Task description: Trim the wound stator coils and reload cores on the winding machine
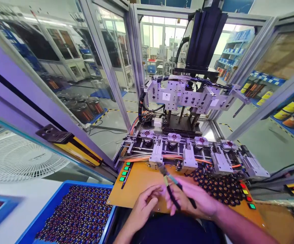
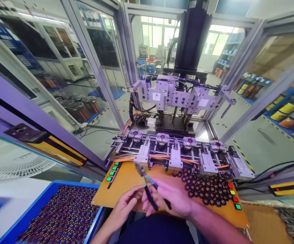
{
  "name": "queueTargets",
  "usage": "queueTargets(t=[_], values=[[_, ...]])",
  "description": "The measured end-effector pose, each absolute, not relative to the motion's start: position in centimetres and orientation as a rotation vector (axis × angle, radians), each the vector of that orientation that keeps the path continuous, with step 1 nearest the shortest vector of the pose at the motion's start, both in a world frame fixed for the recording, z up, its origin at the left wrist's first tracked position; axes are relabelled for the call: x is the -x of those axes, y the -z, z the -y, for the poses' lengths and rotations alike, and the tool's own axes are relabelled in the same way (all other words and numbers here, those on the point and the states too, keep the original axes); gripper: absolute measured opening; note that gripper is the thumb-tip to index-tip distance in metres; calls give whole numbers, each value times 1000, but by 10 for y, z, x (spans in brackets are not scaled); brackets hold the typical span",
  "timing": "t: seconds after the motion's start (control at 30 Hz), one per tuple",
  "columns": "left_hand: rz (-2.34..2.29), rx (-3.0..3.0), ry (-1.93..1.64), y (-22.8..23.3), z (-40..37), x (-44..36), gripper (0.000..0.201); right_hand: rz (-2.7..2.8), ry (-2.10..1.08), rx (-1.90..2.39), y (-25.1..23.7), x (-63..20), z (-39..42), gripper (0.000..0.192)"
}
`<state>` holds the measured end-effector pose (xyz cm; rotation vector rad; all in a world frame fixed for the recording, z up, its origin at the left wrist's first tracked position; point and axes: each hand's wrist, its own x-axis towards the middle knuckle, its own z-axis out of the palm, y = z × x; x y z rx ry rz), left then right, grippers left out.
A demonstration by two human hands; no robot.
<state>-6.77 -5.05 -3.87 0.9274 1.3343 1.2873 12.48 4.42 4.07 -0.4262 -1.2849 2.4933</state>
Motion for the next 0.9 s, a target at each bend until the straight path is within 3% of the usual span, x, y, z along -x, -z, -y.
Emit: queueTargets(t=[0.07, 0.2, 0.3, 0.53, 0.9], values=[[-1470, -931, -1325, 54, 49, 74, 36, 1443, -2397, 472, -60, -133, -73, 61], [-1694, -931, -1397, 84, 46, 83, 41, 1666, -2292, 605, -95, -125, -131, 43], [-1781, -955, -1412, 99, 40, 86, 26, 1892, -2226, 721, -117, -95, -171, 32], [-1847, -1106, -1348, 112, 32, 96, 14, 2167, -2212, 972, -137, 0, -241, 15], [-1861, -1514, -1468, 132, 35, 102, 10, 2535, -2186, 1327, -135, 69, -263, 18]])
